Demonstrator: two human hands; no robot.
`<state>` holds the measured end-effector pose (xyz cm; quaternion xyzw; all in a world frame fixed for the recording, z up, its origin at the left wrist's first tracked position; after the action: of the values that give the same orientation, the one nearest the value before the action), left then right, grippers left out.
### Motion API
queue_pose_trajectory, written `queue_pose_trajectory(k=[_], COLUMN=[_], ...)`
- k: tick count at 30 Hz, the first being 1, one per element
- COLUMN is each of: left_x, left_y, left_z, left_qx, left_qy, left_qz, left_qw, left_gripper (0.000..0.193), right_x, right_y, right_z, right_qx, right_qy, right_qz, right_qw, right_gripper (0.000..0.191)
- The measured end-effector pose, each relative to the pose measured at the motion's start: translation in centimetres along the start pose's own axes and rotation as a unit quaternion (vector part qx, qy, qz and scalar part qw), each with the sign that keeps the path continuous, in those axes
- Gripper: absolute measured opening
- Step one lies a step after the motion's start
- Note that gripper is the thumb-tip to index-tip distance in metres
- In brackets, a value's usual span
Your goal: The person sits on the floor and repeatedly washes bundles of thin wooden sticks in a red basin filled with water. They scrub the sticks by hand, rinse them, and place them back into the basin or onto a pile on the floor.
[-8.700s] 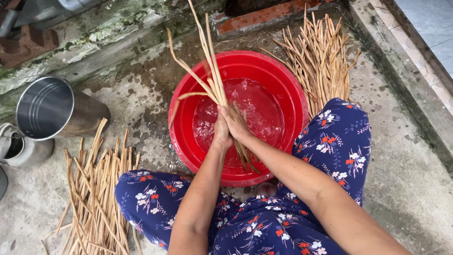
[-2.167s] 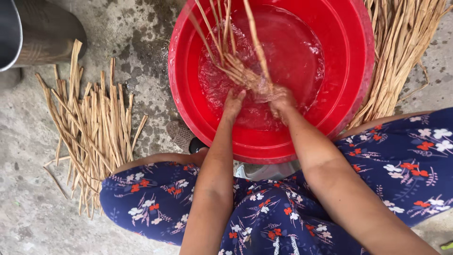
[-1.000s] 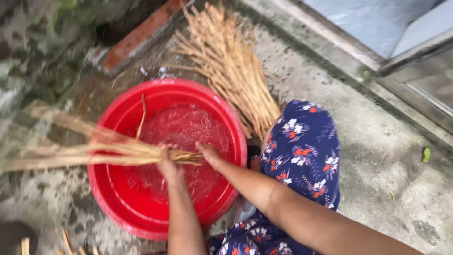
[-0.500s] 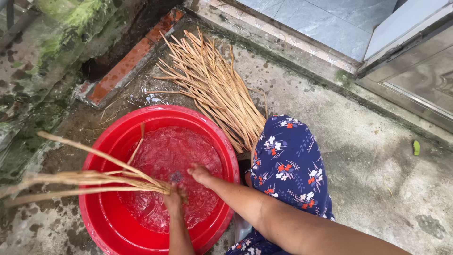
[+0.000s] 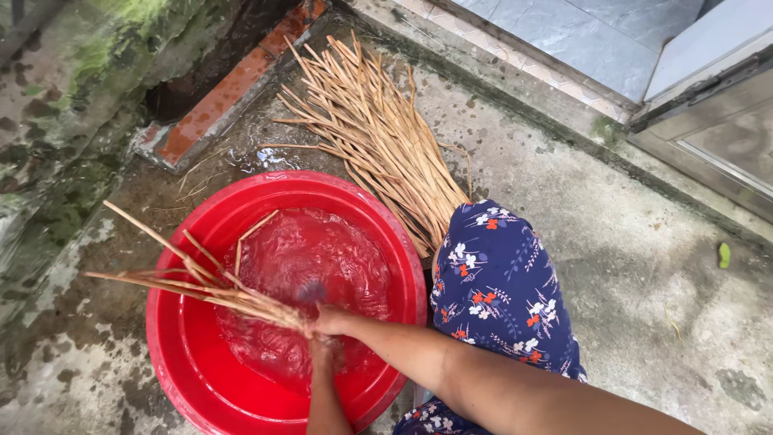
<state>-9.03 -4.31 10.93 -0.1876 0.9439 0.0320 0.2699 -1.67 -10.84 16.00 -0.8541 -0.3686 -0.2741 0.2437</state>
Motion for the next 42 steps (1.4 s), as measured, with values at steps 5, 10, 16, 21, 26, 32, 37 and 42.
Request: queue_pose_trajectory(k=[5, 10, 16, 21, 26, 32, 37, 42], left_x=[-2.2, -2.6, -3.1, -4.7, -6.3, -4.7, -5.2, -5.4], left_y=[-3.3, -3.8, -2.8, 3.7, 9.6, 6.6, 4.4, 1.7], left_z=[0.6, -2.3, -14.1, -21.2, -19.3, -13.7, -15.1, -22.2], left_qx=[0.056, 0.05, 0.051, 0.025, 0.037, 0.027, -0.069, 0.038], left_qy=[-0.311, -0.156, -0.19, -0.096, -0.184, -0.129, -0.205, -0.102], left_qz=[0.406, 0.414, 0.41, 0.357, 0.05, -0.019, 0.302, 0.363], left_qw=[0.857, 0.895, 0.891, 0.929, 0.981, 0.991, 0.928, 0.925], left_gripper=[0.045, 0.054, 0.055, 0.043, 0.024, 0.044, 0.056, 0.047], right_x=[2.6, 2.8, 3.5, 7.0, 10.3, 7.2, 6.3, 5.5], right_y=[2.8, 4.8, 8.0, 7.9, 0.6, -7.1, -3.6, 6.0], right_z=[-0.5, -0.3, 0.7, -1.4, -4.8, -3.6, 0.1, 1.4], right_qx=[-0.042, 0.03, 0.01, -0.044, 0.123, 0.165, 0.119, -0.153], right_qy=[-0.018, -0.005, 0.043, 0.155, 0.148, 0.128, 0.112, 0.104], right_qz=[-0.215, 0.121, 0.498, 0.551, 0.44, 0.366, 0.334, 0.299], right_qw=[0.975, 0.992, 0.866, 0.819, 0.877, 0.907, 0.928, 0.936], right_gripper=[0.048, 0.025, 0.012, 0.018, 0.044, 0.025, 0.018, 0.035])
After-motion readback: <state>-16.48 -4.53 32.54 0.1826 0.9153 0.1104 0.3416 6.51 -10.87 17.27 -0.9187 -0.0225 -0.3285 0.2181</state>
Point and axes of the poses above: each hand's wrist, its own z-axis towards the middle knuckle, its own y-axis out of the back of the hand, x = y × z, the point moved 1 cm from there along z, towards the middle knuckle, and after that the axes turned 12 degrees about x, right-handed, at the moved point
